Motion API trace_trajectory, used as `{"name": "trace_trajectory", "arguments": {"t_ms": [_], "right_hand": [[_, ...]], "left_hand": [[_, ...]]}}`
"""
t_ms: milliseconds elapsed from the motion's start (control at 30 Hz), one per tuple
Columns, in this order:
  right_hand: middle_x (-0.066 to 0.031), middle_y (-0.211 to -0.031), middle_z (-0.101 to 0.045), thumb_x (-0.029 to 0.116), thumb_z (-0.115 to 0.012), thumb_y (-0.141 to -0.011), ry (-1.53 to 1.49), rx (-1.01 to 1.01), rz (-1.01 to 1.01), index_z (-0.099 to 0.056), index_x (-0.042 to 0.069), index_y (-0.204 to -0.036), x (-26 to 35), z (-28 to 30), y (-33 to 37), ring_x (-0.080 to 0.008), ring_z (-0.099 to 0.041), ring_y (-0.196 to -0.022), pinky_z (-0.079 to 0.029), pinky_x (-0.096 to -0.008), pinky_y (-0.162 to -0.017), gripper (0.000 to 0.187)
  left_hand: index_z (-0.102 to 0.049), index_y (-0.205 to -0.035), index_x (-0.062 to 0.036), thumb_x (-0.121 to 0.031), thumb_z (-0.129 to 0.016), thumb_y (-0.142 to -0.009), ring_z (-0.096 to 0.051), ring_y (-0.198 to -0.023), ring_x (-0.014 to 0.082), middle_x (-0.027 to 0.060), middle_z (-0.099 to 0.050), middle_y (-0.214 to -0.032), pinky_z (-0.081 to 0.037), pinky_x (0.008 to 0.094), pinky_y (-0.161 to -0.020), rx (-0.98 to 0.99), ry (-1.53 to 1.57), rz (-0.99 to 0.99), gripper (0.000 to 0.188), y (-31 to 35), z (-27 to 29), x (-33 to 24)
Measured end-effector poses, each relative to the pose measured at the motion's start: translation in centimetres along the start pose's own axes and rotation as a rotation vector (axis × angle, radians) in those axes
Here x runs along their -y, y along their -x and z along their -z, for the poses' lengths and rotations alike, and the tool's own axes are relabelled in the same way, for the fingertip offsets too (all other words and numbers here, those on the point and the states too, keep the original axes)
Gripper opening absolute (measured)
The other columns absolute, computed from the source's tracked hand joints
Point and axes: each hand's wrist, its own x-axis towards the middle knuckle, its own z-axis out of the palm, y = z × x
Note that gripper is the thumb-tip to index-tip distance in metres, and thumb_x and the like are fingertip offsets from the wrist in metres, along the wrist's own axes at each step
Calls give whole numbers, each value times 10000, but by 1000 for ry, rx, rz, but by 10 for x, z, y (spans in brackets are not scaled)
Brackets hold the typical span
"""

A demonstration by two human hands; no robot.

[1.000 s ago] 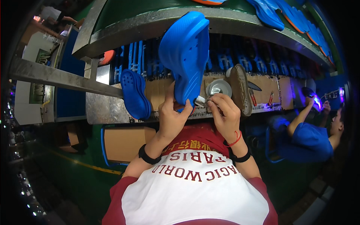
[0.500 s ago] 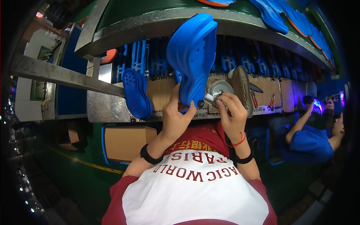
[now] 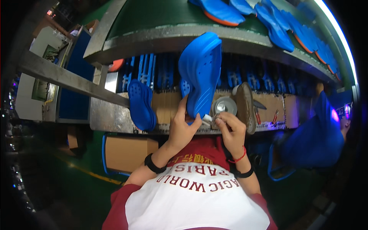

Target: Apply adhesive to the edges of blue shoe soles using a small brush.

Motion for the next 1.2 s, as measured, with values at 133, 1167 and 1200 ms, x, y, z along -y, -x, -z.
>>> {"name": "trace_trajectory", "arguments": {"t_ms": [133, 1167, 1200], "right_hand": [[-111, -949, -663, -22, -630, -839, -174, -265, -89, -648, -66, -921, -11, 12, 3, -105, -578, -737, -443, -210, -617, 95], [-135, -912, -682, 63, -669, -828, -126, -252, -228, -672, -35, -931, -29, 20, 28, -196, -666, -810, -513, -279, -721, 142], [-134, -919, -681, 72, -665, -834, -126, -237, -227, -671, -34, -936, -32, 17, 28, -192, -663, -806, -511, -273, -711, 147]], "left_hand": [[-241, -1283, 19, 32, -612, -811, -645, -893, 172, 180, -602, -1059, -546, 261, -753, 118, 74, 82, 601, -26, 4, -21], [-172, -1404, 85, -298, -856, -602, -237, -1314, 416, 261, -250, -1409, -177, 510, -1102, -611, -834, -176, 1121, -14, 134, 164], [-144, -1413, 86, -318, -863, -586, -202, -1326, 448, 272, -226, -1422, -173, 526, -1096, -579, -932, 122, 1168, 12, 150, 187]]}}
